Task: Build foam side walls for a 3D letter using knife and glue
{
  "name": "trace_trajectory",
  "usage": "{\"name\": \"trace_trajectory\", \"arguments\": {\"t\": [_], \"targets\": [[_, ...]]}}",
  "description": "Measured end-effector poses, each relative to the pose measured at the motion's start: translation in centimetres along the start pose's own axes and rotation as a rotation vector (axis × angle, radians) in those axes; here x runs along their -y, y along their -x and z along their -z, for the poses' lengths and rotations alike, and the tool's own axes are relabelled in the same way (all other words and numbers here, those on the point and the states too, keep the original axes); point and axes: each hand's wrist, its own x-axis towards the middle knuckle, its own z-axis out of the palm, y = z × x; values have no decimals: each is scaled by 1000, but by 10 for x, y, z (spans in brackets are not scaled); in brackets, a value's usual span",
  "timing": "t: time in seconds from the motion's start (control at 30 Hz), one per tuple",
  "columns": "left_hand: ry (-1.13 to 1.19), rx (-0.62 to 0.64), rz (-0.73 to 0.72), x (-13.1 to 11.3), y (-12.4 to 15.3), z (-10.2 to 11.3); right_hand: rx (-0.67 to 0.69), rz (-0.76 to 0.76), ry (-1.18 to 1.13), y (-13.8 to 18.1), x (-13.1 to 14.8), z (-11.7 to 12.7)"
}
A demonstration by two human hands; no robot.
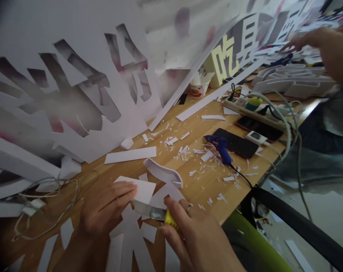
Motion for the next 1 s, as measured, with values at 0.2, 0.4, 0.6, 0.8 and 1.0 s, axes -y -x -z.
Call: {"name": "trace_trajectory", "arguments": {"t": [0.2,0.4,0.6,0.8,1.0], "targets": [[-34,-8,67,-14,-3,13,28,59,81,-1,5,-5],[-37,29,53,-13,-4,19,27,63,54,-4,6,-4],[-24,7,34,-14,-3,16,73,44,63,-2,3,-6],[-2,8,80,-21,3,15,41,82,113,0,3,-2],[-30,30,-9,-28,-14,19,-24,145,206,6,3,21]]}}
